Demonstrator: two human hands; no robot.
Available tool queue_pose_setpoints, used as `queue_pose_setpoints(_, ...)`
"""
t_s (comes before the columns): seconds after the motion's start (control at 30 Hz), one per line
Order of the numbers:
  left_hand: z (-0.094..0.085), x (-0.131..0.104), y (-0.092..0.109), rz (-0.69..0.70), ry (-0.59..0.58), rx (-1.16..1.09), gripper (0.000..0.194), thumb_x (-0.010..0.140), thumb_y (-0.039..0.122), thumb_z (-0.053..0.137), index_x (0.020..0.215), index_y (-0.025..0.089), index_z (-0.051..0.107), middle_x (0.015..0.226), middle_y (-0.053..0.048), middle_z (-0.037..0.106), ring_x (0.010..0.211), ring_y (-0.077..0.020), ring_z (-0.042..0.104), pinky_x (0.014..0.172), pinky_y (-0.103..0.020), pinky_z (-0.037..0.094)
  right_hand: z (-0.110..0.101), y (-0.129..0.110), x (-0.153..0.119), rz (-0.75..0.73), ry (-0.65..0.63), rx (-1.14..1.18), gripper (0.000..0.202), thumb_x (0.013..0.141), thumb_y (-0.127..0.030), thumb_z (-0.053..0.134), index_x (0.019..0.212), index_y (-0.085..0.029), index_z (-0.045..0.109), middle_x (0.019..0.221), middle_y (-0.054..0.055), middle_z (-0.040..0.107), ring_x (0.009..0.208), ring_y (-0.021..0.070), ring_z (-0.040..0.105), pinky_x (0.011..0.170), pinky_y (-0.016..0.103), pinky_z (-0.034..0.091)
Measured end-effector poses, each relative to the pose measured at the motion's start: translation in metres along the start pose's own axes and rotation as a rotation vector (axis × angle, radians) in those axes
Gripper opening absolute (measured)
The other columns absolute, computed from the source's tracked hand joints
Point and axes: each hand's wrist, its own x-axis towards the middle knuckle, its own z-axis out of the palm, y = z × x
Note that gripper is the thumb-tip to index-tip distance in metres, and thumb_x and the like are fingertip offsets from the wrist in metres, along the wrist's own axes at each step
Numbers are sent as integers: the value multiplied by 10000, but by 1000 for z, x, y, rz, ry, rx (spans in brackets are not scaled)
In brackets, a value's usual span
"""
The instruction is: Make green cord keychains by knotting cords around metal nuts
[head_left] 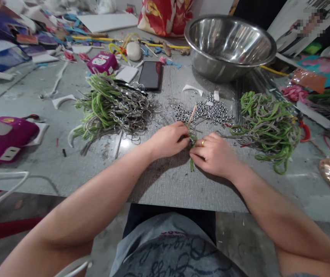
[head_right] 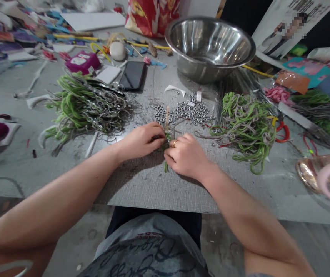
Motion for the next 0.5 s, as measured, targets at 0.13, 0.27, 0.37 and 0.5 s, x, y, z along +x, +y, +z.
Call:
queue_pose_setpoints(0.13,-4,-3,1,30,14,-54,201,801,183,427,885,141,605,939,-61,583,855,-166,571,818,-311,457,-8,-1,-6,-75,-150,148,291,836,-233,485,622,-199,679,571,0,589,586,127,486,662,308,293)
queue_pose_setpoints(0.27,-4,-7,1,1,15,-54,214,766,146,444,916,147,596,939,-54,594,863,-163,568,815,-303,461,-11,-5,-8,-121,-272,313,252,816,-215,517,614,-217,666,530,-35,564,558,107,489,681,292,331)
queue_pose_setpoints(0.37,-3,-10,5,-42,33,-44,229,776,152,450,960,141,586,966,-63,605,894,-171,569,839,-318,461,-12,-5,-7,-101,-233,385,235,817,-220,524,629,-205,664,557,-23,583,574,113,518,684,288,372)
queue_pose_setpoints(0.5,3,-15,16,-122,151,45,272,812,216,461,1041,113,565,1054,-110,605,1035,-231,534,930,-391,423,-13,4,-4,54,102,365,182,845,-238,505,842,-175,676,784,53,662,774,168,592,738,311,442)
